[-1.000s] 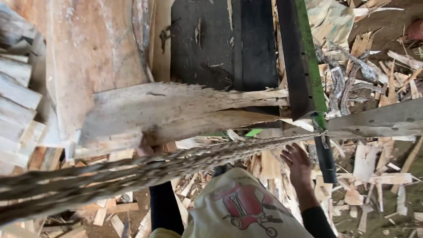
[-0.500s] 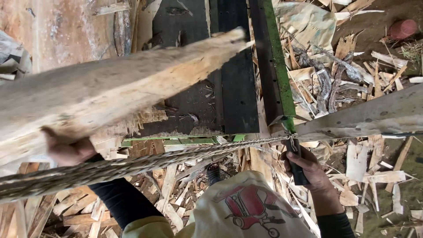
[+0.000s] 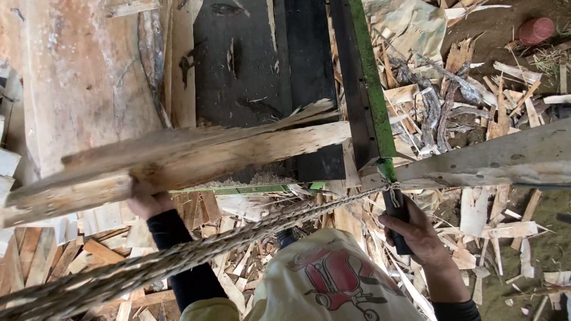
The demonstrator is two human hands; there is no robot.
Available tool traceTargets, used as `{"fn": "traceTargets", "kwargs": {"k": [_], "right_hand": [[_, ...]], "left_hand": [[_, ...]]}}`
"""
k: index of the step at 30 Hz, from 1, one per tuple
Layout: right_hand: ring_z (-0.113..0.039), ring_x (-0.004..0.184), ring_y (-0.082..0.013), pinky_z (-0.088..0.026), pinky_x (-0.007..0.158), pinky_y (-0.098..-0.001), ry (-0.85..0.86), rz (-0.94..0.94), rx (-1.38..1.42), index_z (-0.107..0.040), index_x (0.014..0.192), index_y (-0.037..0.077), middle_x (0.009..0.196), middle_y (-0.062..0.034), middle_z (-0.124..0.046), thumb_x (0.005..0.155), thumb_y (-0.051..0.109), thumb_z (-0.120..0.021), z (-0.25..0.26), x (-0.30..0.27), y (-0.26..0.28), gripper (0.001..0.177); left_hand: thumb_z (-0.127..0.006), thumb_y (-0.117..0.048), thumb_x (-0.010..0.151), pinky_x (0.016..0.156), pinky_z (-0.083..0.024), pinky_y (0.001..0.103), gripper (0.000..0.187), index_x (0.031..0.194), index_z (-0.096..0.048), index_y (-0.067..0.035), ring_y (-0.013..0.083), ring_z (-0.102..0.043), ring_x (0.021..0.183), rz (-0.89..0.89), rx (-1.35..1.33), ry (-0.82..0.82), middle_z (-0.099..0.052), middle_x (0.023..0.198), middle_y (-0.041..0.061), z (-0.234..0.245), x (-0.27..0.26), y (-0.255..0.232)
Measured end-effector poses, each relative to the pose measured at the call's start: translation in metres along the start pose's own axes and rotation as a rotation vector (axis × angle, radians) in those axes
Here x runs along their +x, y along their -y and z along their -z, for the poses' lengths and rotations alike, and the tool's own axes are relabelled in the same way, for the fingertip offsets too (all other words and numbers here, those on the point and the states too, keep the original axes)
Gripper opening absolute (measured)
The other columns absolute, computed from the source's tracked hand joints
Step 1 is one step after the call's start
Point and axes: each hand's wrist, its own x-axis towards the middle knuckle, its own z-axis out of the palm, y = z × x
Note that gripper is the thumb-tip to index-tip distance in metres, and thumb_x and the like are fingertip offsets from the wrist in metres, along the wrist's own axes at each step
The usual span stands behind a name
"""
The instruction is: The person uses a two-person crosscut saw to cut a long wooden plank into shorter sections. They repeatedly position the plank on a metal frame, pull the saw back and forth to cut through the wood, and then move the cut pieces aside. The process is repeated multiple times throughout the clip.
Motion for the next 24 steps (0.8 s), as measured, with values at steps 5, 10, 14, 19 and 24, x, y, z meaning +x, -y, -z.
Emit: {"fn": "traceTargets", "kwargs": {"k": [5, 10, 14, 19, 24], "right_hand": [[-0.056, 0.048, -0.0153, -0.047, 0.038, -0.0319, -0.068, -0.072, -0.111, -0.052, 0.116, 0.003, 0.066, -0.0074, -0.059, 0.084, 0.013, -0.074, -0.002, -0.008, 0.021, 0.040], [-0.054, 0.046, -0.0154, -0.045, 0.038, -0.0316, -0.129, -0.080, -0.192, -0.054, 0.112, 0.004, 0.062, -0.0062, -0.057, 0.083, 0.011, -0.073, -0.013, -0.010, 0.031, 0.036], [-0.055, 0.049, -0.0143, -0.045, 0.040, -0.0313, -0.206, -0.128, -0.304, -0.051, 0.109, 0.004, 0.065, -0.0046, -0.056, 0.084, 0.012, -0.071, -0.012, 0.002, -0.006, 0.033], [-0.053, 0.046, -0.0189, -0.041, 0.039, -0.0340, -0.268, -0.291, -0.372, -0.048, 0.114, 0.009, 0.064, -0.0082, -0.055, 0.084, 0.012, -0.067, -0.022, 0.015, -0.031, 0.036], [-0.059, 0.050, -0.0166, -0.048, 0.040, -0.0336, -0.208, -0.181, -0.440, -0.047, 0.108, 0.003, 0.067, -0.0072, -0.057, 0.085, 0.012, -0.070, -0.015, 0.019, -0.032, 0.033]], "left_hand": [[-0.041, -0.048, 0.107, 0.105, -0.053, 0.048, 0.058, 0.145, -0.051, -0.005, 0.0322, -0.067, 0.118, 0.184, 0.149, -0.049, -0.071, 0.125, 0.020, -0.107, -0.067, 0.075], [-0.057, -0.026, 0.101, 0.104, -0.059, 0.042, 0.031, 0.115, -0.068, 0.000, 0.0296, -0.072, 0.111, 0.406, 0.021, -0.099, -0.074, 0.113, 0.018, -0.083, -0.118, 0.220], [-0.053, -0.013, 0.111, 0.050, -0.049, 0.035, 0.021, 0.116, -0.069, -0.001, 0.0160, -0.059, 0.062, 0.491, -0.388, 0.090, -0.069, 0.080, 0.005, -0.029, -0.123, 0.265], [-0.055, -0.014, 0.112, 0.060, -0.055, 0.030, 0.012, 0.112, -0.060, -0.004, 0.0144, -0.064, 0.070, 0.701, -0.025, -0.241, -0.069, 0.093, 0.007, -0.076, -0.102, 0.214], [-0.065, -0.017, 0.107, 0.049, -0.054, 0.028, 0.030, 0.124, -0.065, 0.008, 0.0117, -0.064, 0.065, 0.503, 0.282, -0.463, -0.069, 0.095, 0.011, -0.086, -0.074, 0.257]]}}
